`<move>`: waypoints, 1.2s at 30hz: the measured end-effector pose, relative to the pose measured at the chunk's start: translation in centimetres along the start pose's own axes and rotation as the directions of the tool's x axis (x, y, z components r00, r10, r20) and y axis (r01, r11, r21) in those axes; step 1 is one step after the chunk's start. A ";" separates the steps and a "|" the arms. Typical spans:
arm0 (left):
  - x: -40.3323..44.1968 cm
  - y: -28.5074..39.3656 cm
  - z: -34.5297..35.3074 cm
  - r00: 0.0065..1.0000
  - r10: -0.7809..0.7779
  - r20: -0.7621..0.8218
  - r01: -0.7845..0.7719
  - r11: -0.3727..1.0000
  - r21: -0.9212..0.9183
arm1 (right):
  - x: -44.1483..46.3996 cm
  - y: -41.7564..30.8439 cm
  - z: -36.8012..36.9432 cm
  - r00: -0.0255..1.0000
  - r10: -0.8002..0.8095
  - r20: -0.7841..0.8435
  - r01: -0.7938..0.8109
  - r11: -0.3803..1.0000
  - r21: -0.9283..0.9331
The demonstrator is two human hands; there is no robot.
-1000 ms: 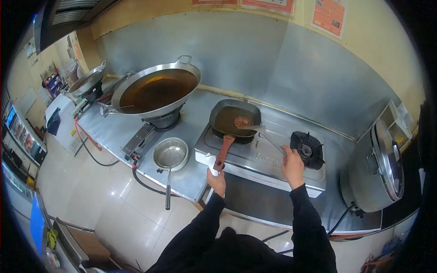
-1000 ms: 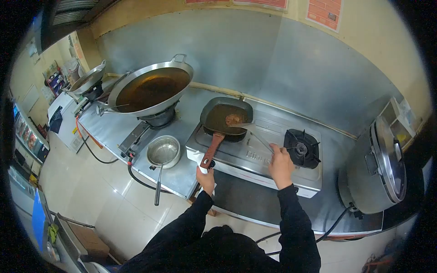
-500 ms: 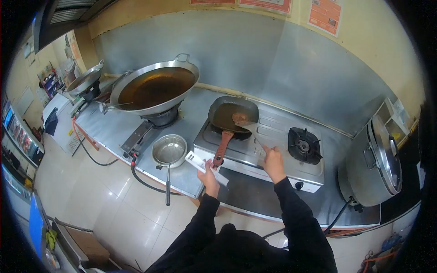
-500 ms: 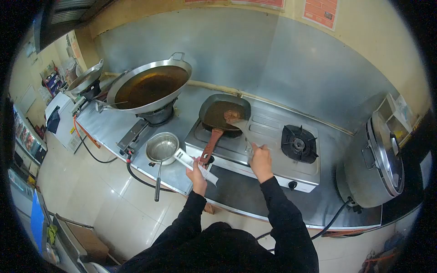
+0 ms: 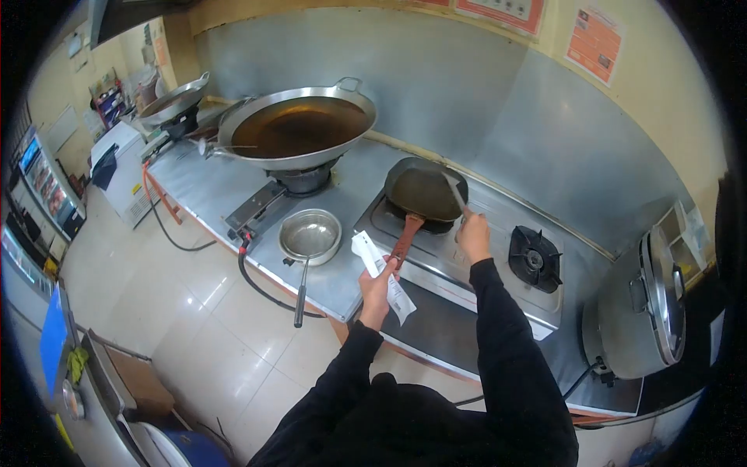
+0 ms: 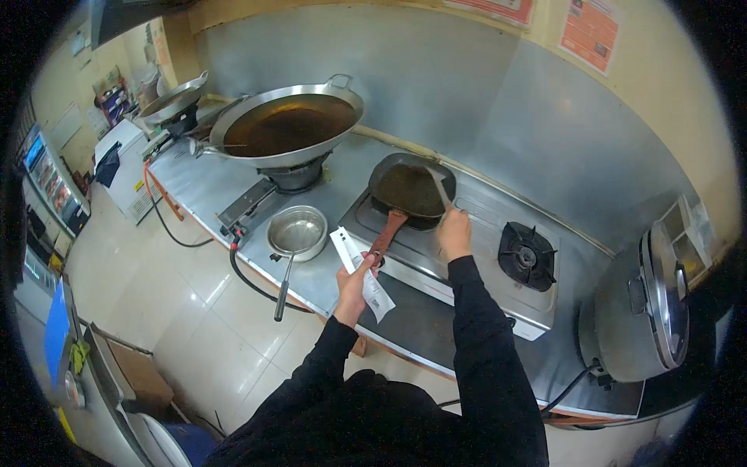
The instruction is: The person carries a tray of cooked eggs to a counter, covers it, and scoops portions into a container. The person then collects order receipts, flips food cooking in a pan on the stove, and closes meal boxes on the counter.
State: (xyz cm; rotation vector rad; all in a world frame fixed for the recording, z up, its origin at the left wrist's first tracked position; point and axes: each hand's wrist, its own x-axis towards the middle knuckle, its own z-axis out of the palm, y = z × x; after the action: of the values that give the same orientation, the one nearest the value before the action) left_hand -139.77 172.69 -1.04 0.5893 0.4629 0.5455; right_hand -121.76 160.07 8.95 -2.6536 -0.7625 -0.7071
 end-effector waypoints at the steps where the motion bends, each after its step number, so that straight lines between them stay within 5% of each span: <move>1: -0.2 0.0 -0.1 1.000 -0.002 -0.005 0.002 1.000 -0.004 | 0.7 0.4 0.1 0.999 0.013 0.035 -0.013 1.000 -0.010; 28: -1.4 0.3 -0.1 0.998 -0.066 0.008 0.066 0.997 -0.029 | -3.2 0.9 -5.9 0.991 -0.074 0.114 0.076 0.997 -0.015; 36: -1.3 0.5 0.6 0.998 -0.051 -0.026 0.051 0.999 -0.001 | 4.9 3.7 1.1 0.989 -0.037 0.143 0.048 0.996 -0.071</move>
State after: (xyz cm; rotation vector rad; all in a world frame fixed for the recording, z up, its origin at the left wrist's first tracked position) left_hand -140.60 172.04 0.01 0.5690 0.5014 0.5055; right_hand -115.69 159.53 10.05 -2.7870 -0.8483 -0.5724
